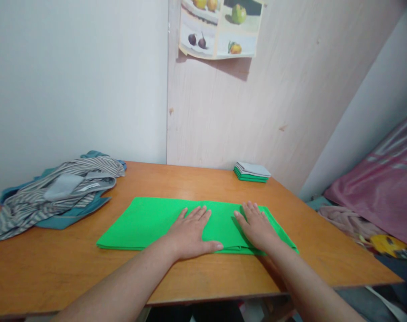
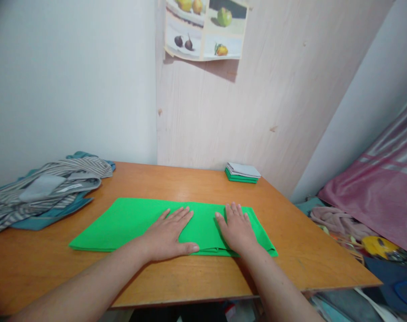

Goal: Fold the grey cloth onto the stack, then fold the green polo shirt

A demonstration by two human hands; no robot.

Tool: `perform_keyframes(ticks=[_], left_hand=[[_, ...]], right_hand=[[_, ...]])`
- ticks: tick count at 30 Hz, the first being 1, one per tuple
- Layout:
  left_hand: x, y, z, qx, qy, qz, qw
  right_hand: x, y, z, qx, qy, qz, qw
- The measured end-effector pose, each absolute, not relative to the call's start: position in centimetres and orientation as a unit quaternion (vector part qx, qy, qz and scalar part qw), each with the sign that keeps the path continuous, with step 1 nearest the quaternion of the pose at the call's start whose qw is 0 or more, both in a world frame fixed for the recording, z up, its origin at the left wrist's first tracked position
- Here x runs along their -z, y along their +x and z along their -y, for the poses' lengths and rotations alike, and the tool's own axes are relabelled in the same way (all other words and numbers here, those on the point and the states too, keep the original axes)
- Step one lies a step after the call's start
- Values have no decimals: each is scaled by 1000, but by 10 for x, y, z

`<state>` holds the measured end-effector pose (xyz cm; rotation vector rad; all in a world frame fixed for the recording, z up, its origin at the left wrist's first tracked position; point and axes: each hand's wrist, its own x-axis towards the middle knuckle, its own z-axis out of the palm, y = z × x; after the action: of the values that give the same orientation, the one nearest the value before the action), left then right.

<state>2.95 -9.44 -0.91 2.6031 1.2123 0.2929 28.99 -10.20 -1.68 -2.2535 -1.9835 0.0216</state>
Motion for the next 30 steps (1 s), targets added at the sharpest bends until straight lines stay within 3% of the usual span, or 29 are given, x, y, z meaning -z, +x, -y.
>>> perform_keyframes(ticks=[10, 19, 30], left_hand=[[11, 30, 95, -104, 893, -419, 129], [12, 30, 97, -112, 894, -416, 124], [8, 28, 98, -156, 879, -417, 171]], right_hand=[[24, 278, 110, -25, -743, 668, 34], [15, 252, 96, -35, -686, 722, 88], [20, 247, 90, -45, -684, 728, 24]])
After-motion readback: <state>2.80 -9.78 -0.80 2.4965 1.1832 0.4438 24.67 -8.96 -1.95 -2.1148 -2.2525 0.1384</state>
